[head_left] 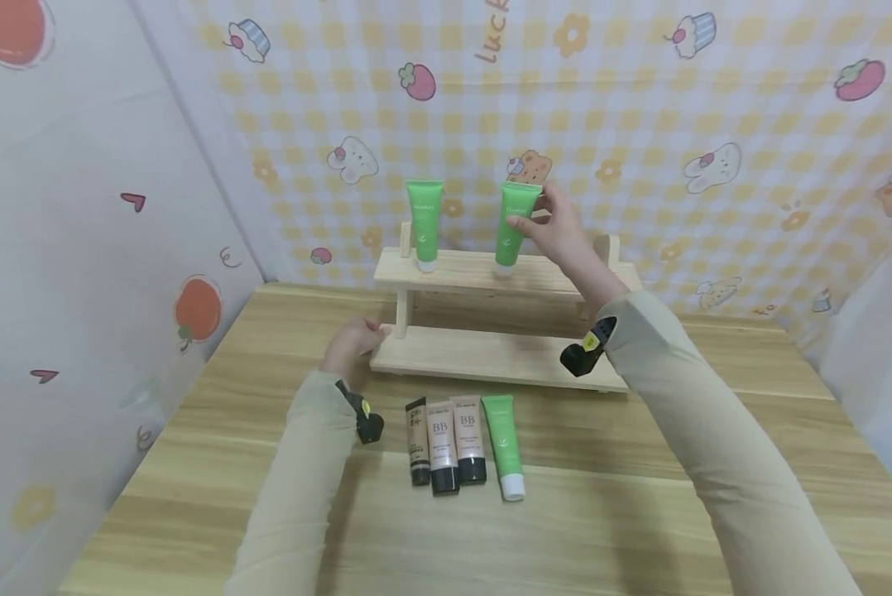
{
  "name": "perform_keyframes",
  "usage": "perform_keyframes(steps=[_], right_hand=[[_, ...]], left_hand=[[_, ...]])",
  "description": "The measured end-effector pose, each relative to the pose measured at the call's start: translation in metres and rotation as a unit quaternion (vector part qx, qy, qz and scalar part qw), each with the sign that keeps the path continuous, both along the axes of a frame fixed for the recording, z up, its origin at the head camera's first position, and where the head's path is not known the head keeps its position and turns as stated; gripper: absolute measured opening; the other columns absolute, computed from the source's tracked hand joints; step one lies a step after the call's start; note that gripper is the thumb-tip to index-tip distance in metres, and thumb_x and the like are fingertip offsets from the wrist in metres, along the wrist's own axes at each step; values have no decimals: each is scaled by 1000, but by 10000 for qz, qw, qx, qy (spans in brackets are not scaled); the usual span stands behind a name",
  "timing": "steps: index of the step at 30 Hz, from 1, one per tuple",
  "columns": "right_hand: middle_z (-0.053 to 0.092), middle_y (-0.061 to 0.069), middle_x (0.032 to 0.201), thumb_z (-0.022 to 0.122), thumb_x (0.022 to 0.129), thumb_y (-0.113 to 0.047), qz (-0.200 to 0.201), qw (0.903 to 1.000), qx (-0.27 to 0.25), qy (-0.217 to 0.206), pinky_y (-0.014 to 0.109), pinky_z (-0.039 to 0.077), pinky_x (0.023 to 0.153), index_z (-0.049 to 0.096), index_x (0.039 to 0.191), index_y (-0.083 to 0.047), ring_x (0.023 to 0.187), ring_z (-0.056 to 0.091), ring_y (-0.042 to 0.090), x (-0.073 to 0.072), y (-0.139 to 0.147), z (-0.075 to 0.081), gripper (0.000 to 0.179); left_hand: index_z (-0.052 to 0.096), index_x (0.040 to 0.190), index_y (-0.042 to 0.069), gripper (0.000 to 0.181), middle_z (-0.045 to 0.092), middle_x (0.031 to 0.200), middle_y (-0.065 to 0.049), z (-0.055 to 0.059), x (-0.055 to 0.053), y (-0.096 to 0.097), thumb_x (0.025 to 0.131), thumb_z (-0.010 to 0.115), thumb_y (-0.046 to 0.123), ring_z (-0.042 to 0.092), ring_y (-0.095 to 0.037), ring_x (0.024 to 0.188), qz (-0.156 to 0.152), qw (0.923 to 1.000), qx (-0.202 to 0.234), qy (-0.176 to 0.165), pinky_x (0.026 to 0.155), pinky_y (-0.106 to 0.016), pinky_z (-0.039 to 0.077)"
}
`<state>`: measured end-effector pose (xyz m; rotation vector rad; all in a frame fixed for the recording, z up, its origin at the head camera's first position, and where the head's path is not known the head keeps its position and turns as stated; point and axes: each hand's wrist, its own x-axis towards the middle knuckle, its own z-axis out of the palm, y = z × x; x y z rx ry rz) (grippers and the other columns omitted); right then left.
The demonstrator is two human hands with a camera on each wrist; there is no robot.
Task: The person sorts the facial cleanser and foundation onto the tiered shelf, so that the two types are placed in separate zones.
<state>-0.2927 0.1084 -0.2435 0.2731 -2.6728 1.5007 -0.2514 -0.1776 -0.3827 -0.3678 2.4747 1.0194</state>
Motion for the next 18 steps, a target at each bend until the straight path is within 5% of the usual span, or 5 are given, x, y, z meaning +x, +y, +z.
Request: perform_keyframes(steps=[9, 15, 18], right_hand=[[51, 12, 128, 60, 88, -19, 23, 9996, 114, 266, 36, 46, 96, 37, 134, -10, 115, 53, 26, -8, 4, -11, 52], [51, 12, 130, 58, 89, -22, 157, 9993, 250, 222, 38, 46, 96, 34, 135, -11, 116, 53, 30, -12, 3, -15, 53], [50, 12, 131, 58, 89, -22, 230, 9994, 192, 150, 37, 45, 97, 33, 136, -11, 117, 53, 29, -14, 2, -18, 55]], left_hand=[[40, 132, -1, 50, 45, 132, -18, 5, -1, 4, 96, 43, 33, 43, -32, 121, 61, 9999, 79, -37, 105, -45, 34], [37, 134, -2, 52, 53, 94, -10, 4, 0, 2, 96, 41, 34, 50, -24, 93, -53, 10000, 37, -47, 104, -46, 35], [36, 134, -1, 52, 51, 94, -10, 2, 1, 0, 97, 41, 34, 48, -24, 93, -46, 10000, 19, -79, 104, -46, 35]])
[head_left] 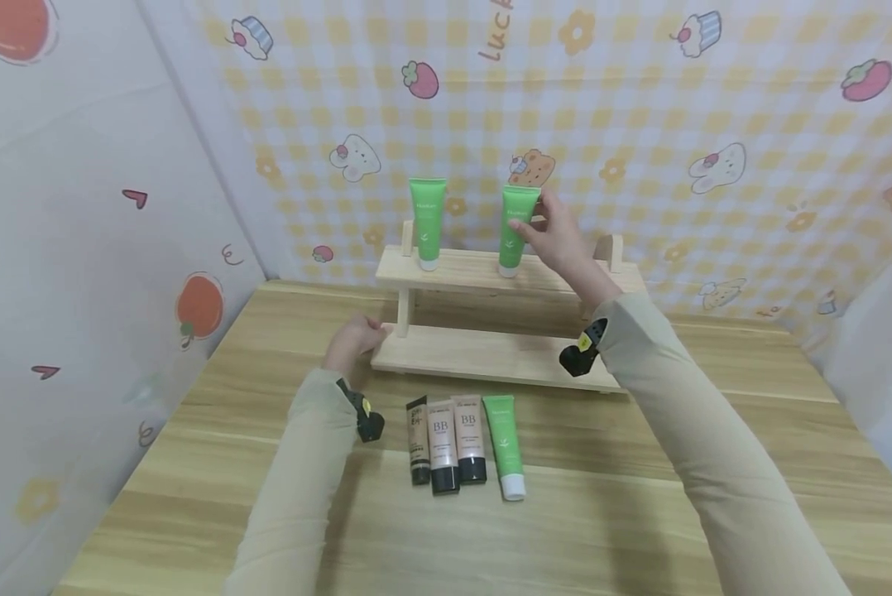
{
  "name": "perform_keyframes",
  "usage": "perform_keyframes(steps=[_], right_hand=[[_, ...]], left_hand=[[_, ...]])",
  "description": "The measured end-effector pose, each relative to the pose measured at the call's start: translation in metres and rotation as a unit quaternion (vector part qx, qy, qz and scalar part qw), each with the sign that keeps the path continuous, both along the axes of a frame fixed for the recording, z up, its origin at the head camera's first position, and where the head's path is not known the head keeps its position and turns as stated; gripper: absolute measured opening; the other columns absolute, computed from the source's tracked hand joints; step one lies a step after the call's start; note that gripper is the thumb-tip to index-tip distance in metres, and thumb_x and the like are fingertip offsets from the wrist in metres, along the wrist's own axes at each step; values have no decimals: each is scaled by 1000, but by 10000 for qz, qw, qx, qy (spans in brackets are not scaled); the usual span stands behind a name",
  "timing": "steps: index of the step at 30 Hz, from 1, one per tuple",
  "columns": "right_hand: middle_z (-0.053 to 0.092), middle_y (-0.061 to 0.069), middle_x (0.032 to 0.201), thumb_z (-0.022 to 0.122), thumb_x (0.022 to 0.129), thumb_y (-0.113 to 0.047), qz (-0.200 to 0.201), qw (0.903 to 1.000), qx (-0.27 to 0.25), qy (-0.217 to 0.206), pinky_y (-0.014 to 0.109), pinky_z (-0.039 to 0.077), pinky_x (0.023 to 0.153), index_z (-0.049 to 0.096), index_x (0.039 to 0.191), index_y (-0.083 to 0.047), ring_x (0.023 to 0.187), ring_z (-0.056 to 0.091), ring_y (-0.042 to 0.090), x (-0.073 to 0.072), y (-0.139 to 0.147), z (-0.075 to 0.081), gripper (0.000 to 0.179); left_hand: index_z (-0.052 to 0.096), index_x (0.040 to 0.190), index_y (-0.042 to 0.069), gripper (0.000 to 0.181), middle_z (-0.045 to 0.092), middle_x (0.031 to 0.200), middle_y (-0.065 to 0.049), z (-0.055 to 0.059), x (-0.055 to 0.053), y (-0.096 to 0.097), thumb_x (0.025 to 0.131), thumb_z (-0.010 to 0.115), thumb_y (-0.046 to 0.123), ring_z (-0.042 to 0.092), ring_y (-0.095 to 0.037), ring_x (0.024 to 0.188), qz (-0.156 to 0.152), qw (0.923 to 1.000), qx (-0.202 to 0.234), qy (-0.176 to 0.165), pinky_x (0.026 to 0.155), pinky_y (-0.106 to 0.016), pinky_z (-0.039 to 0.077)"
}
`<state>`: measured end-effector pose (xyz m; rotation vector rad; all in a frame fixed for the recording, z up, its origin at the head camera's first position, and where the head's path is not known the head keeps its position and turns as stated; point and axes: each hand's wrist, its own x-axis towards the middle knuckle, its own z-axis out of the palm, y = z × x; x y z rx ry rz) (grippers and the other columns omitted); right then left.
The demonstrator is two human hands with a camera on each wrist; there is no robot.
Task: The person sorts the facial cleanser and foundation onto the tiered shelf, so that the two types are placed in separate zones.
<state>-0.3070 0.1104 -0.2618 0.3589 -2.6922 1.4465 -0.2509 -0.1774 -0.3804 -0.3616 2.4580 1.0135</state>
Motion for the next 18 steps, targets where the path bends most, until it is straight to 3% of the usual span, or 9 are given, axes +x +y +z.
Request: perform_keyframes(steps=[4, 7, 14, 18], right_hand=[[49, 14, 132, 57, 89, -17, 93, 9998, -115, -106, 39, 45, 98, 32, 135, -8, 117, 53, 31, 0, 1, -6, 52], [49, 18, 131, 56, 90, -11, 231, 9995, -210, -106, 40, 45, 98, 32, 132, -4, 116, 53, 35, 0, 2, -12, 49], [44, 22, 135, 55, 87, 1, 508, 9980, -300, -230, 40, 43, 100, 23, 141, -6, 120, 49, 36, 4, 9, -26, 63], [44, 21, 136, 57, 87, 0, 370, 9974, -448, -427, 40, 43, 100, 21, 142, -7, 121, 48, 35, 11, 15, -33, 66]], left_hand=[[36, 134, -1, 52, 48, 123, -17, -2, -1, 0, 97, 40, 35, 44, -31, 115, 19, 10000, -1, -42, 107, -48, 31], [37, 134, 0, 52, 42, 135, -19, -2, -2, 0, 96, 40, 35, 39, -35, 125, 52, 9999, -29, -83, 108, -48, 30], [38, 134, 0, 49, 39, 139, -20, 0, -1, 2, 96, 42, 32, 33, -38, 131, 178, 9997, 21, -138, 109, -50, 28], [39, 133, -2, 49, 42, 137, -21, 2, 1, 2, 96, 42, 31, 37, -36, 128, 158, 9999, 40, -23, 108, -48, 30]])
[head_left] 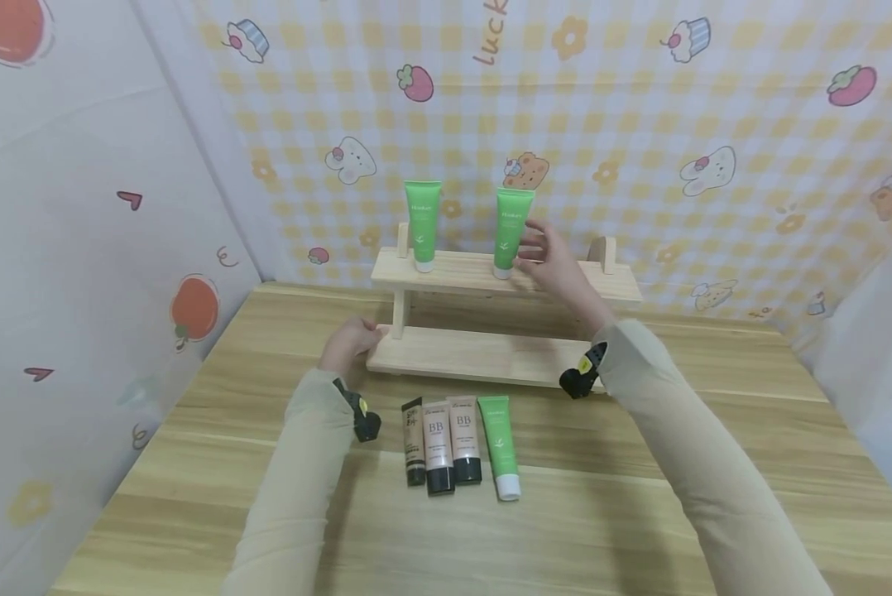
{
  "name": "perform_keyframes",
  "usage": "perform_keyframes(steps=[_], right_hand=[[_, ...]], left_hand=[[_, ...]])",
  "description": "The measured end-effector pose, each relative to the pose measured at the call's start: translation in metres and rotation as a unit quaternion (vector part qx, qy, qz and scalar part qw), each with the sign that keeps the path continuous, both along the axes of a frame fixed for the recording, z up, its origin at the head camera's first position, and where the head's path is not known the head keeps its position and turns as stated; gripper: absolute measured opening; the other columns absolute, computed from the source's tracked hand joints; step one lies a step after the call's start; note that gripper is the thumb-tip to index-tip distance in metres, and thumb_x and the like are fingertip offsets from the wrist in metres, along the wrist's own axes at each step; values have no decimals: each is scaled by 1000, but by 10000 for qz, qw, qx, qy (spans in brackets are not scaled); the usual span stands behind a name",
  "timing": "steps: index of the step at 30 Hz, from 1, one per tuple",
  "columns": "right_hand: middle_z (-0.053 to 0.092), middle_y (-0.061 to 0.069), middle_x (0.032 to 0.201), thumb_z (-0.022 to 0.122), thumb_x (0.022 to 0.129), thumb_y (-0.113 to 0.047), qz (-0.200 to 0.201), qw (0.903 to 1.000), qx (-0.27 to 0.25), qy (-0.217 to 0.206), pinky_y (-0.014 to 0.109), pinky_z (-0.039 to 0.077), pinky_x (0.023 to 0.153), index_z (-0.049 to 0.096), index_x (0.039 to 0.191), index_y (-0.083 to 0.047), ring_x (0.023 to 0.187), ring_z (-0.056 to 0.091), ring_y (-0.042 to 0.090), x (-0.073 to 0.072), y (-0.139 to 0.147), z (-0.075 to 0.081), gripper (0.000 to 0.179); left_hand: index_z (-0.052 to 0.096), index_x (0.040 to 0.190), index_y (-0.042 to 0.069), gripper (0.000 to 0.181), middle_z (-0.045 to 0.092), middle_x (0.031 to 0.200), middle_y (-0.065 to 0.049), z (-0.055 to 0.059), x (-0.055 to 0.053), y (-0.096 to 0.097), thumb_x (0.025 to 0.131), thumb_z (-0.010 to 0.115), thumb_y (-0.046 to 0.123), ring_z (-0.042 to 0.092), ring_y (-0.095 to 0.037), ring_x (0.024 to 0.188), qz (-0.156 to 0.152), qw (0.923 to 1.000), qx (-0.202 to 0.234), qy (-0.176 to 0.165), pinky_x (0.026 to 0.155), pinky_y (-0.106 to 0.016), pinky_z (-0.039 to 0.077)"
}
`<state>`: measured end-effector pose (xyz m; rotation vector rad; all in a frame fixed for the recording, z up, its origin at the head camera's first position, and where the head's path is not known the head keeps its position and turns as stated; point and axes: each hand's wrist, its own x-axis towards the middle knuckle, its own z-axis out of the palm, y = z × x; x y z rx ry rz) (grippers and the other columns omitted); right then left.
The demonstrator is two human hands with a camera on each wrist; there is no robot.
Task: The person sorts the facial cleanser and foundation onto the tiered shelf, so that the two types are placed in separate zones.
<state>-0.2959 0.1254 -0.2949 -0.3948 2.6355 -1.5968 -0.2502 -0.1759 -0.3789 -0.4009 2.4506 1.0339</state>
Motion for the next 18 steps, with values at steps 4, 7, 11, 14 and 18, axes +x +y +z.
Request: perform_keyframes(steps=[4, 7, 11, 14, 18], right_hand=[[49, 18, 131, 62, 86, -9, -502, 9985, -176, -131, 39, 47, 95, 33, 137, -5, 116, 52, 32, 8, 4, -7, 59], [54, 19, 126, 63, 85, -15, -763, 9969, -162, -139, 35, 50, 90, 40, 132, -2, 112, 55, 32, 14, 7, -10, 54], [58, 21, 120, 62, 86, -19, -836, 9957, -262, -286, 26, 54, 81, 46, 128, 1, 101, 61, 26, 23, 9, -12, 49], [61, 21, 111, 61, 87, -20, -808, 9952, -368, -406, 23, 55, 72, 52, 122, 2, 81, 65, 14, 31, 10, -16, 42], [64, 15, 96, 60, 88, -21, -611, 9963, -210, -567, 23, 56, 67, 57, 113, 2, 67, 61, 3, 41, 11, -23, 35]], left_hand=[[40, 132, -2, 49, 44, 135, -21, 0, 0, 0, 96, 43, 31, 41, -35, 125, 1, 10000, -52, 76, 105, -45, 33], [40, 132, -2, 50, 43, 136, -21, -1, -2, 0, 96, 42, 32, 41, -36, 125, 7, 9999, -128, 49, 105, -45, 34], [40, 132, -3, 51, 41, 137, -22, -2, -3, 1, 96, 42, 32, 39, -37, 127, -33, 9997, -254, -12, 106, -46, 33], [40, 132, -3, 50, 41, 137, -22, -2, -3, 2, 96, 42, 32, 38, -38, 127, -23, 9997, -259, -23, 106, -46, 33], [40, 132, -2, 49, 43, 136, -21, -1, -3, 1, 96, 42, 31, 40, -36, 126, -35, 9997, -231, 34, 105, -45, 33]])
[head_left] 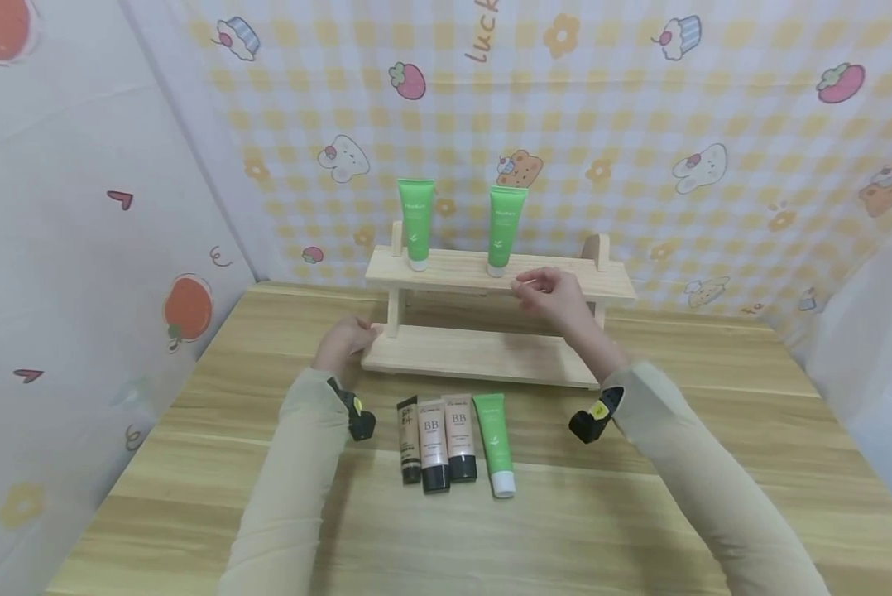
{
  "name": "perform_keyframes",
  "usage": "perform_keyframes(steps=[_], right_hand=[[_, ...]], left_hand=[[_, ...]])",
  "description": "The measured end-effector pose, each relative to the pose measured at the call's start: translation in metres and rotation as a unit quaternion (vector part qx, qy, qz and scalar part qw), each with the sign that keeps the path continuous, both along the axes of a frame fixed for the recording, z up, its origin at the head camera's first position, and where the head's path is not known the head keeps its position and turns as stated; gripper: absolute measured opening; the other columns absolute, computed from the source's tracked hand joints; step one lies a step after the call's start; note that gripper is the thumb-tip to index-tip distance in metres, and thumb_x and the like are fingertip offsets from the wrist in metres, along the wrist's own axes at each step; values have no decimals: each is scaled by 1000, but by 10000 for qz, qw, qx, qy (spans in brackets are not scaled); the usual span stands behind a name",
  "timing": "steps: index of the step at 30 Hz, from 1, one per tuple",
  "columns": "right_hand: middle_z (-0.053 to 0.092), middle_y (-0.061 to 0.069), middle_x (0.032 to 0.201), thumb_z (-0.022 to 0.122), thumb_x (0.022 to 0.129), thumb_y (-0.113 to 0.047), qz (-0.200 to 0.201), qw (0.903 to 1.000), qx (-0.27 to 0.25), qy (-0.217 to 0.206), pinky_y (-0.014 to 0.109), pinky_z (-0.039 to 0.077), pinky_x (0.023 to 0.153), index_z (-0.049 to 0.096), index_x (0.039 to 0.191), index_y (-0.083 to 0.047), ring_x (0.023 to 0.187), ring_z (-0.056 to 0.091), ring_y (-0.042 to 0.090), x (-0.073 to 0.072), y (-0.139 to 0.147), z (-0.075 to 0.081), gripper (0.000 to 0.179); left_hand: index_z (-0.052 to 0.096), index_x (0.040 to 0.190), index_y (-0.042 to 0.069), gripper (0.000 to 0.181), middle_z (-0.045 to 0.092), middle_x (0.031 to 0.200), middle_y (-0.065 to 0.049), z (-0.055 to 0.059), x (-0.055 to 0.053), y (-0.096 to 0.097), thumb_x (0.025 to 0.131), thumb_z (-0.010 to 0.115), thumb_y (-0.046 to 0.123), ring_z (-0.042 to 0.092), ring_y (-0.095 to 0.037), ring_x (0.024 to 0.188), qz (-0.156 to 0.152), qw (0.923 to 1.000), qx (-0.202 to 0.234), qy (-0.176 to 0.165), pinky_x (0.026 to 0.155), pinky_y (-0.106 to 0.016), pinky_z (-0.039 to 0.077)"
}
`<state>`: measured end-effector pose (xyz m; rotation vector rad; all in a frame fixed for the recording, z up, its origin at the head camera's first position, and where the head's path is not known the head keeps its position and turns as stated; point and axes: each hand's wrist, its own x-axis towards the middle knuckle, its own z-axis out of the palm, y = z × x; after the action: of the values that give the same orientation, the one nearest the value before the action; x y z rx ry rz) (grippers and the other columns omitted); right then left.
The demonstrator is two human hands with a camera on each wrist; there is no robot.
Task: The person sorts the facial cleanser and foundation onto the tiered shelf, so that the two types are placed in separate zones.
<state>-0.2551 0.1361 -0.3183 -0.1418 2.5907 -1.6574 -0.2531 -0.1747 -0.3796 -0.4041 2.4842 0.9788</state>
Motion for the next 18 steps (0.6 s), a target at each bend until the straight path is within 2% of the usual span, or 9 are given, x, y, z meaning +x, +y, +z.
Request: perform_keyframes(steps=[2, 7, 11, 14, 18], right_hand=[[64, 15, 96, 60, 88, -21, 140, 9998, 35, -140, 26, 56, 69, 58, 112, 1, 69, 62, 6, 5, 0, -5, 33], [63, 25, 105, 59, 89, -22, 423, 9983, 61, -394, 31, 57, 69, 57, 113, 3, 83, 66, 23, 14, -1, -14, 35], [63, 25, 109, 58, 89, -24, 625, 9965, 163, -538, 32, 57, 70, 56, 115, 3, 91, 65, 33, 20, -2, -23, 38], [65, 23, 107, 58, 89, -25, 724, 9948, 266, -658, 32, 57, 69, 57, 114, 3, 91, 65, 34, 24, -3, -31, 37], [67, 22, 102, 59, 89, -24, 947, 9906, 491, -858, 30, 57, 67, 58, 113, 2, 83, 68, 26, 32, -4, -40, 36]], left_hand=[[40, 132, -2, 49, 42, 136, -21, 0, 0, 0, 96, 41, 32, 40, -36, 126, -30, 10000, -1, 12, 106, -45, 33], [40, 132, -2, 50, 41, 138, -21, 0, 0, -2, 96, 42, 32, 38, -37, 127, -87, 9999, 52, 49, 107, -46, 31], [39, 132, -3, 51, 40, 138, -22, 2, 2, -2, 96, 42, 31, 37, -37, 128, -140, 9998, 104, 73, 108, -46, 30], [39, 132, -4, 51, 40, 138, -23, 2, 2, -2, 96, 42, 31, 38, -37, 128, -176, 9998, 76, 81, 108, -46, 30], [39, 132, -3, 50, 41, 137, -22, 1, 1, -2, 96, 42, 31, 38, -37, 128, -136, 9999, 84, 37, 107, -46, 31]])
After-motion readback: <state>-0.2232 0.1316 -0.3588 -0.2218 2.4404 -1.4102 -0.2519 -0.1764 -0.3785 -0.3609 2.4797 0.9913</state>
